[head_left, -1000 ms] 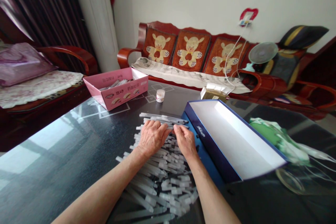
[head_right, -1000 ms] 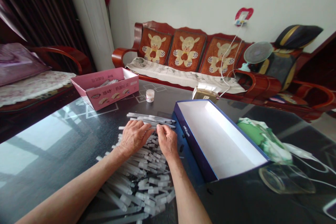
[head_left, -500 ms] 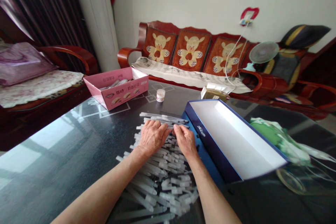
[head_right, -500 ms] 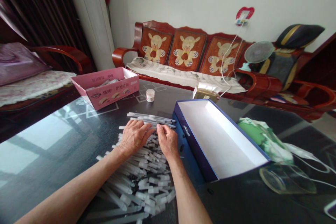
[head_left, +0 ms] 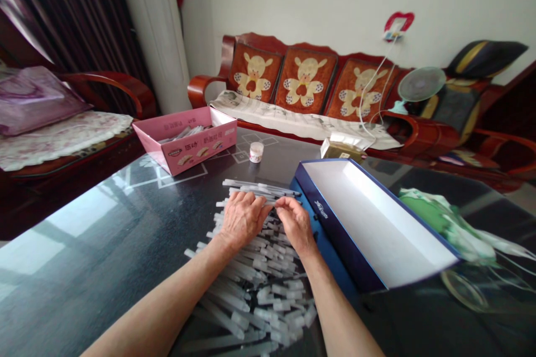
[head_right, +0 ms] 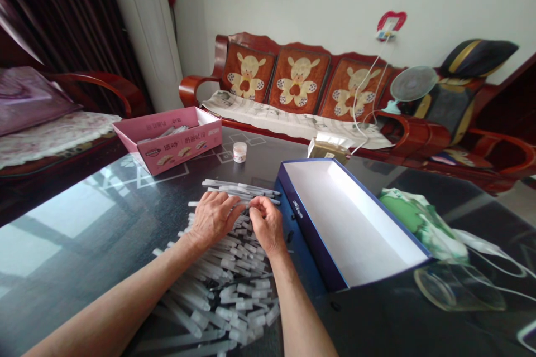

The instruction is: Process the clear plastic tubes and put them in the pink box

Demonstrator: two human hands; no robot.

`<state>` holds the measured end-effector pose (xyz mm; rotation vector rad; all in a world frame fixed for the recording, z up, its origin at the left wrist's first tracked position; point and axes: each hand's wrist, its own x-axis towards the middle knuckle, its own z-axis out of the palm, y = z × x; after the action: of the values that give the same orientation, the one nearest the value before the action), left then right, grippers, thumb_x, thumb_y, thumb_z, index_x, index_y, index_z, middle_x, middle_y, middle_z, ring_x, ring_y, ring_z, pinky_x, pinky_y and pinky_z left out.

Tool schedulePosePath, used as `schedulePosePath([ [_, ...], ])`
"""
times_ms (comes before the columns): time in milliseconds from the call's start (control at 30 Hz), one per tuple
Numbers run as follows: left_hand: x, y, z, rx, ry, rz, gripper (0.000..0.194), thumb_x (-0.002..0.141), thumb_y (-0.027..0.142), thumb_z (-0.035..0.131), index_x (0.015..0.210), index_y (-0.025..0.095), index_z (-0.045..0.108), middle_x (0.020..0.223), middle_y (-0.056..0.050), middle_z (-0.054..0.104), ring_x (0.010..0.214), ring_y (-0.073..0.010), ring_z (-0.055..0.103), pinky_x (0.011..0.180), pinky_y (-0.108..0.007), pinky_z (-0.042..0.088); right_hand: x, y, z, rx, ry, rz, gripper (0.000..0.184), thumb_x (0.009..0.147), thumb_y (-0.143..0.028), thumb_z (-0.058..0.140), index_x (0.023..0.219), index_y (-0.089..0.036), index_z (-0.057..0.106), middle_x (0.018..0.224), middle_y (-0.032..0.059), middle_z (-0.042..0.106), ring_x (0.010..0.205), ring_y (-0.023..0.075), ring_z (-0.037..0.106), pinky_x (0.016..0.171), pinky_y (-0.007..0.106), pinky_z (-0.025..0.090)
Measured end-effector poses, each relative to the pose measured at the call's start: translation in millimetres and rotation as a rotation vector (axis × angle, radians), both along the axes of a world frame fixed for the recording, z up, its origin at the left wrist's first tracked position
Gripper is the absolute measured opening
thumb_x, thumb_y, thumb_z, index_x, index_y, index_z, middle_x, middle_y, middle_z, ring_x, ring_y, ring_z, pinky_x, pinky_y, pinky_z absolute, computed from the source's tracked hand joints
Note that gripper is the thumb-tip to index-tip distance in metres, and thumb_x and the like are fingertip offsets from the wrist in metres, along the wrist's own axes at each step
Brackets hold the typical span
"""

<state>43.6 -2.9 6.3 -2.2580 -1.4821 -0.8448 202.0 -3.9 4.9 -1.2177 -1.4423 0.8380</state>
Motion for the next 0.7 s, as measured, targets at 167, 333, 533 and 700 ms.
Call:
schedulePosePath([
  [167,0.5,0.2,0.8,-0.006,-0.005,-0.012,0.031,0.095,0.040,0.043,0.085,0.021,0.067,0.072,-0.005,0.060,0.072,-0.0201,0.052,0.072,-0.034,0.032,0.2,1.2,-2.2,0.040,-0.039,-0.015,0.022,0.079,-0.040,0.058,0.081,-0.019,0.066,0.078,0.0032,0.068,0.071,0.0186,0.061,0.066,0.028,0.048],
  [333,0.9,-2.2,6.5,-0.010,0.001,-0.082,0.026,0.096,0.034,0.042,0.102,0.026,0.066,0.076,-0.004,0.063,0.074,-0.0199,0.051,0.074,-0.035,0.031,0.6,1.3,-3.1,0.081,-0.077,-0.029,0.021,0.080,-0.039,0.057,0.080,-0.020,0.066,0.075,0.0017,0.067,0.072,0.0185,0.060,0.067,0.028,0.047],
  [533,0.3,-3.5,9.7,0.015,-0.031,-0.065,0.024,0.092,0.043,0.049,0.094,0.030,0.070,0.070,-0.003,0.060,0.072,-0.0199,0.049,0.077,-0.037,0.030,0.8,-2.9,2.2,0.037,-0.077,-0.044,0.023,0.083,-0.039,0.050,0.078,-0.020,0.062,0.066,-0.0009,0.061,0.063,0.0161,0.055,0.061,0.026,0.042],
  [700,0.4,-1.3,6.5,0.044,-0.086,-0.003,0.027,0.090,0.039,0.051,0.078,0.023,0.068,0.067,-0.003,0.058,0.072,-0.0191,0.049,0.078,-0.037,0.031,7.0,2.8,-1.4,0.008,0.027,-0.185,0.024,0.082,-0.037,0.048,0.079,-0.019,0.063,0.079,0.0033,0.068,0.078,0.0198,0.061,0.072,0.029,0.045],
])
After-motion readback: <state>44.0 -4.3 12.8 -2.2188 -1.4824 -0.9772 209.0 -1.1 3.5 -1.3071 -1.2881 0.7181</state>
